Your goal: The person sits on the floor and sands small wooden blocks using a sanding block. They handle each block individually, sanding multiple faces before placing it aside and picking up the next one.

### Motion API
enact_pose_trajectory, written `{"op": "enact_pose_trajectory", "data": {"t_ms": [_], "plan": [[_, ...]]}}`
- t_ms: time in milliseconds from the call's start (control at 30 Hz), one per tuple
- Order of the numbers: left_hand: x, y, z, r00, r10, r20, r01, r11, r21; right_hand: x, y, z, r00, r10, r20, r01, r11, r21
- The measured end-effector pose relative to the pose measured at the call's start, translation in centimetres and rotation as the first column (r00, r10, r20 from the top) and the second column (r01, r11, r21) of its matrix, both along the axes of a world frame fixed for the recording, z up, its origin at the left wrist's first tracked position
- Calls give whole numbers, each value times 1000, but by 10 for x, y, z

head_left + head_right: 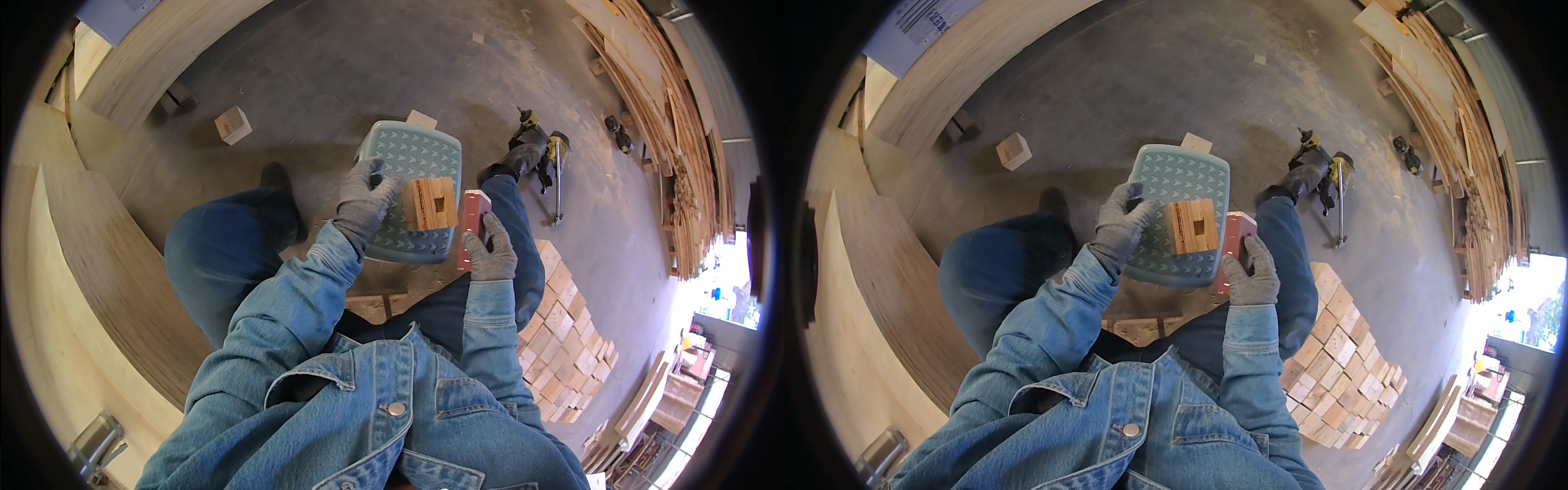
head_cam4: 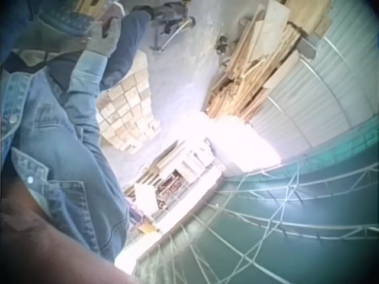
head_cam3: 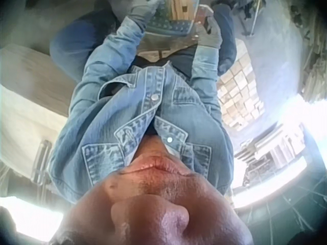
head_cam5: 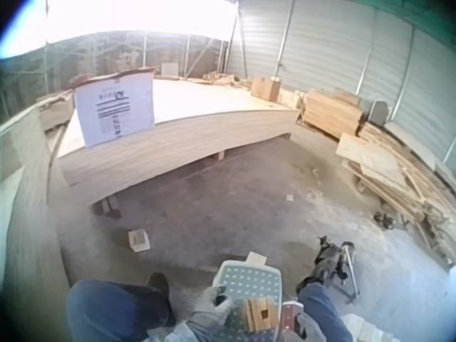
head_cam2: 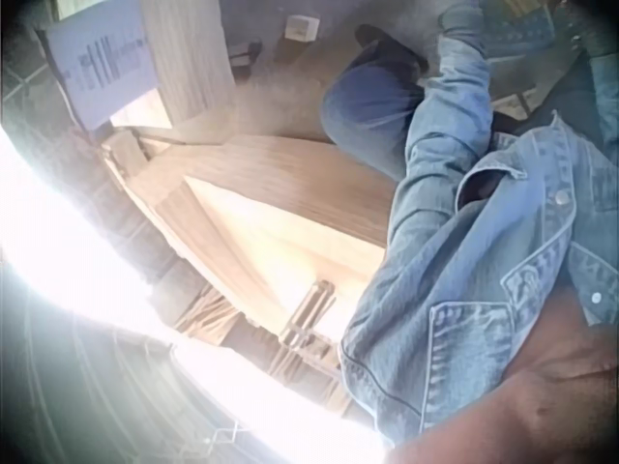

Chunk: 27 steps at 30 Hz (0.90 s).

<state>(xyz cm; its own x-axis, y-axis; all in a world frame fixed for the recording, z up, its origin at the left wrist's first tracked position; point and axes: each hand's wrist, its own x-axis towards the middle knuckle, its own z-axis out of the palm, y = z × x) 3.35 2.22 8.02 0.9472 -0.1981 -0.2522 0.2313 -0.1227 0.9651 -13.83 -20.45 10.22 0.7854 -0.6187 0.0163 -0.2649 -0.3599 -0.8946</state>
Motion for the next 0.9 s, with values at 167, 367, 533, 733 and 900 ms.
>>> {"op": "enact_pose_trajectory", "data": {"t_ms": [167,367,533,733,900], "plan": [[0,-2,12,996,46,78,-27,974,-224,-1,-8,6,998,-69,15,67,992,110],[15,24,70,902,378,210,-281,881,-380,-1,-32,23,984,-167,62,163,985,62],[20,33,91,845,530,-77,-507,745,-435,13,-40,24,923,-269,276,256,963,80],[21,39,47,792,392,-468,-605,599,-524,63,-8,68,885,-117,450,123,992,15],[19,39,51,808,421,-411,-589,594,-549,122,66,105,840,-123,529,-133,897,421]]}}
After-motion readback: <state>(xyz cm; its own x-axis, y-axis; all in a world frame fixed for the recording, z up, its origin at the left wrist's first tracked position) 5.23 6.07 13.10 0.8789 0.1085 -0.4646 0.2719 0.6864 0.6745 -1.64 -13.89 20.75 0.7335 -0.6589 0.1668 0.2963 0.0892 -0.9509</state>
